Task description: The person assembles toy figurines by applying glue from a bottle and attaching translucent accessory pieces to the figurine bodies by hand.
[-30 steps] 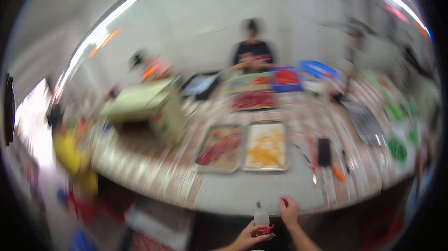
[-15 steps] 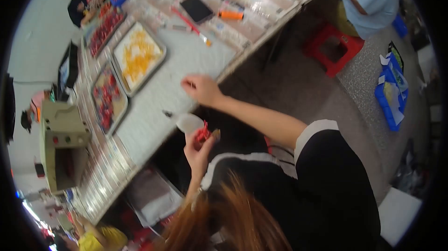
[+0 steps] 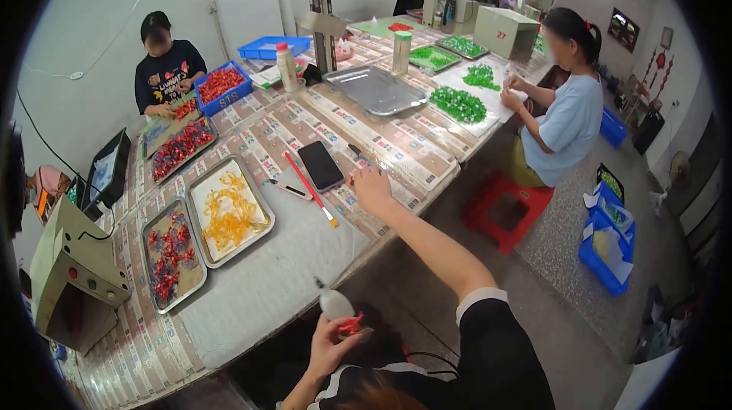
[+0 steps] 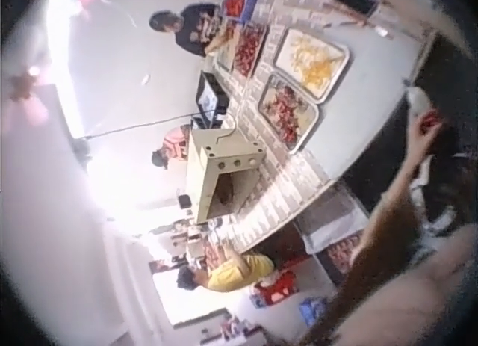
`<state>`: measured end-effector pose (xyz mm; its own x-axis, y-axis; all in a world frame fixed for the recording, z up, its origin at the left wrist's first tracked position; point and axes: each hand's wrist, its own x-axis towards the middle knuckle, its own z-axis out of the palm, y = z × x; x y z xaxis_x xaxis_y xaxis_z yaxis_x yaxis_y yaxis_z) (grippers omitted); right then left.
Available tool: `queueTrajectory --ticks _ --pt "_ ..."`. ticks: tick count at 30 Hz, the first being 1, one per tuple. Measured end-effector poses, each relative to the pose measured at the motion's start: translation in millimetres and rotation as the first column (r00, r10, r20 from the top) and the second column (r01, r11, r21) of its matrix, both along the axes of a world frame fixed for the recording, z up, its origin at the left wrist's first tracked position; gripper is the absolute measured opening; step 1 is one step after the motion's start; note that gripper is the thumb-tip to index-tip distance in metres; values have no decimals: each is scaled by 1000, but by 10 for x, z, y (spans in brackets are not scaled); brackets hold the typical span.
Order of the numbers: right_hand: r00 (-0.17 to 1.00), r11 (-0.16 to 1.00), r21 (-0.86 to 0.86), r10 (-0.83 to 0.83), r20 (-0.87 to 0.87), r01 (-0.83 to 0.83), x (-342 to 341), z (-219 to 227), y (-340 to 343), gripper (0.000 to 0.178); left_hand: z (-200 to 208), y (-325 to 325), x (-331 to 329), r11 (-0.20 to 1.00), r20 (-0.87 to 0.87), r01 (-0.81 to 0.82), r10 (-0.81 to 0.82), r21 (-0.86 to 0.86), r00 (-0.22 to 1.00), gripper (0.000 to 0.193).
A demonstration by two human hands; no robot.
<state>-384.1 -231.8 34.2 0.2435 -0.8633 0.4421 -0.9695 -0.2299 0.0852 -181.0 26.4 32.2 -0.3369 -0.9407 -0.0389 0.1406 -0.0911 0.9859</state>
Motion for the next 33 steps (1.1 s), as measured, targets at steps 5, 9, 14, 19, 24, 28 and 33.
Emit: queueTrajectory --ticks 5,9,14,19,24,28,33 --pt "996 982 179 -46 -78 60 -179 -179 -209 25 -287 -209 -288 981 108 170 -159 -97 981 33" --pt "829 981 125 54 557 -148 -576 0 21 19 -335 -334 -497 950 254 310 -290 -45 923 35" --pt "438 964 207 -115 892 -168 -1358 228 1032 21 -737 -636 -918 917 96 350 -373 192 923 33" --pt "-3 813 516 -537 844 -268 -1336 -597 1815 19 -1076 -689 -1123 822 -208 310 -237 478 949 32" --pt "77 596 688 -730 679 -414 -900 -1561 1672 37 -1156 -570 -1033 750 -167 351 -313 561 935 30" --pt "27 577 742 -783 621 -342 -672 -1689 1507 50 -1069 -507 -1052 778 -111 298 -286 553 952 28" --pt "130 532 759 -781 611 -375 -531 -1708 1376 52 -1148 -526 -980 790 -134 274 -240 549 961 24"
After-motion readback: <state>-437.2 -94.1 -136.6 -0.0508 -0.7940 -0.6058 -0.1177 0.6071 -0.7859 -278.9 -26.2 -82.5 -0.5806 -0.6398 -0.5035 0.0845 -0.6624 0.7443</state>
